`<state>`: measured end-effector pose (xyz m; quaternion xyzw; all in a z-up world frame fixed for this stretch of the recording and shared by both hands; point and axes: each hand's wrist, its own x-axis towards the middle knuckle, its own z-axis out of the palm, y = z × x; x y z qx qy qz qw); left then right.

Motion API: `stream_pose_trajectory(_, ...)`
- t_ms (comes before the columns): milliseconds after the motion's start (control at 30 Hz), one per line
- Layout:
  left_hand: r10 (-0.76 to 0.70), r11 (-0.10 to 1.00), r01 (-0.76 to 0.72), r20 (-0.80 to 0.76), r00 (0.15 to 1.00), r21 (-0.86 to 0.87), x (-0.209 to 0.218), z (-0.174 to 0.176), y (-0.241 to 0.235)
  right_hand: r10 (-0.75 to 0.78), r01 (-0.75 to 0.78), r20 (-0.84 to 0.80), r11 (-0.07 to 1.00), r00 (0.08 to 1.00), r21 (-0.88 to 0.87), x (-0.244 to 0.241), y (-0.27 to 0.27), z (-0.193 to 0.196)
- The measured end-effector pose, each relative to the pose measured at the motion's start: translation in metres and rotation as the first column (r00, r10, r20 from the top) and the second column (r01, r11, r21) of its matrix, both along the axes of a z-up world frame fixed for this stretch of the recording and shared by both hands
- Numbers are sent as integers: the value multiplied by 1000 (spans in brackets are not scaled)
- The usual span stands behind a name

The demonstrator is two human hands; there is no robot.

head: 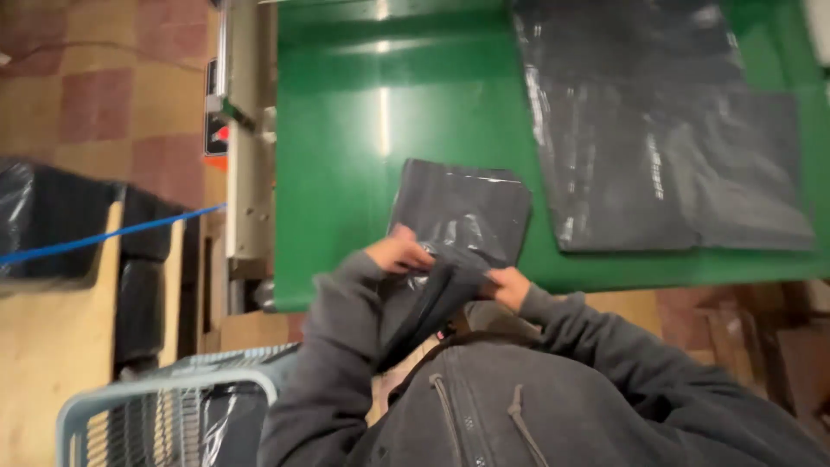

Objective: Folding plastic bags from a conveyor belt and placing them into a collection basket.

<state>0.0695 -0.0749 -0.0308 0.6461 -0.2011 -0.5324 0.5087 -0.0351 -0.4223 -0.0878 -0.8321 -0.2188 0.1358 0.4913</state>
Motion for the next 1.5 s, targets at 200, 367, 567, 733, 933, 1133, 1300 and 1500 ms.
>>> stream_pose_trajectory(200, 734, 653, -735, 88, 673, 182, 5, -96, 35, -359, 880, -882, 460, 307, 119, 48, -2, -46)
stream_pose_trajectory(367, 240, 462, -742, 737, 632, 485, -24, -34, 10, -763, 801, -253, 590, 595, 103, 11, -138, 114)
stream_pose_trajectory(567, 111, 592, -803, 994, -3, -69, -47, 130, -181, -666, 967, 701, 168, 254, -191, -5, -434, 107)
stream_pose_trajectory(733, 342, 617, -710, 697, 630, 339, -12, 74, -335, -957, 828, 56, 217, 285, -518, 34, -573, 2)
stream_pose_trajectory(933, 288, 505, -658, 610, 739, 558, -36, 51, -364, -724, 593, -258, 678, 640, -435, -13, -536, 60)
stream_pose_trajectory(1133, 84, 465, -577, 616, 784, 671, -95, 83, -383, -732, 657, -492, 663, 471, -358, 29, -566, 57)
stream_pose_trajectory(1300, 366, 454, -891, 909, 198, 12, -83, 143, -399, -716, 716, 1, 697, 698, -50, 112, -519, 170)
stream_pose_trajectory(1500, 545, 298, -954, 823, 161, -11, 90, 114, -398, -646, 605, 105, 752, 756, 262, 343, -537, 124)
